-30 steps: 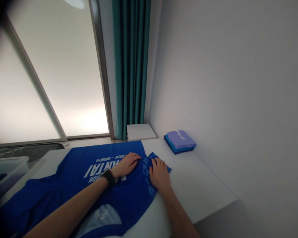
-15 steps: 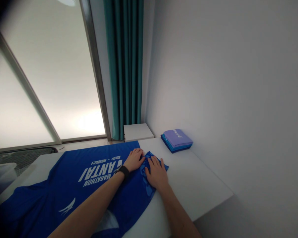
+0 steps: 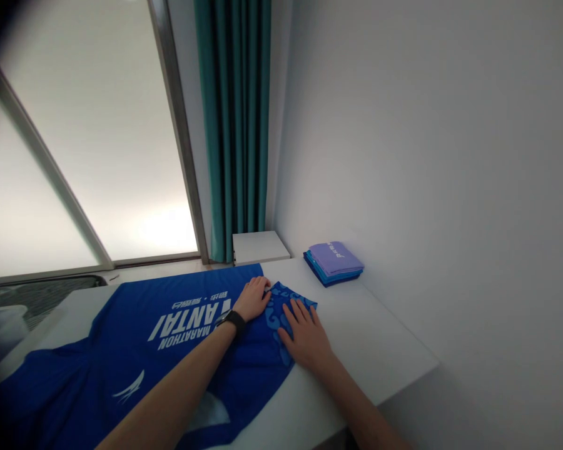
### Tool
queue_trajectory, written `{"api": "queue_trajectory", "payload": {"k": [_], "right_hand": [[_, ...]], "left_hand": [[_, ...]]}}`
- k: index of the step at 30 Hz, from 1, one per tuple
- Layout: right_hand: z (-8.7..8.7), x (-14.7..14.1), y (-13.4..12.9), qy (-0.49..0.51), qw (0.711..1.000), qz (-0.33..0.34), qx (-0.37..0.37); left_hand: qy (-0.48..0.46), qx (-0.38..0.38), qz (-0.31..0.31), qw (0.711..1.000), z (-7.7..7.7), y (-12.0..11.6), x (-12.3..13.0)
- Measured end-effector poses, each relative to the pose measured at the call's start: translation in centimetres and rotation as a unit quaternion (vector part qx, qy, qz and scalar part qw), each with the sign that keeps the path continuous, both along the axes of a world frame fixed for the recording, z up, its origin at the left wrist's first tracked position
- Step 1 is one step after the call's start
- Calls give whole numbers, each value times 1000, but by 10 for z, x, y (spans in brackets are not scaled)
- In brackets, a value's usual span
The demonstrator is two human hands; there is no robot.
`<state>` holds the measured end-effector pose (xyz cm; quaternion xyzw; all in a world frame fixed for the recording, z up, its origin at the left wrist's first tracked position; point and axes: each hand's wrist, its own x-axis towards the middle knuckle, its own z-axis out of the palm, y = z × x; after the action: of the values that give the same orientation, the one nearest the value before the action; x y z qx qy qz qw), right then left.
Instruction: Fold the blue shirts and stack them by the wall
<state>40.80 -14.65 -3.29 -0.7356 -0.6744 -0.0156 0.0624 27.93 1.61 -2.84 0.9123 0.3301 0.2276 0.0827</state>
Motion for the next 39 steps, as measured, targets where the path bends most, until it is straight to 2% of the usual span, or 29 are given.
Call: {"api": "queue_trajectory", "payload": {"k": [6,10,14,19,22,26,28,33,39], "right_hand": [[0,3,2,-8,1000,0,1],[-3,3,2,-4,1000,4,11],[-5,4,1,-3,1000,11,28],[-7,5,4,15,999,13,42],[-9,10,6,34,996,-24,78],[-10,19,1,17,978,-155,141],[-11,21,-4,-4,973,-180,146],[-11,20,-9,-6,972,-197,126],[-11,23,-5,62,980,-148,114]], "left_hand": [[8,43,-17,999,16,-19,-2],[61,66,-50,995,24,-36,-14],[109,28,-82,990,18,-57,-39],[123,5,-116,986,5,-79,-70],[109,11,-120,987,3,-82,-77],[102,17,-116,988,4,-82,-79],[104,17,-116,988,6,-82,-79],[102,30,-97,990,10,-86,-80],[101,33,-87,991,14,-90,-78]]}}
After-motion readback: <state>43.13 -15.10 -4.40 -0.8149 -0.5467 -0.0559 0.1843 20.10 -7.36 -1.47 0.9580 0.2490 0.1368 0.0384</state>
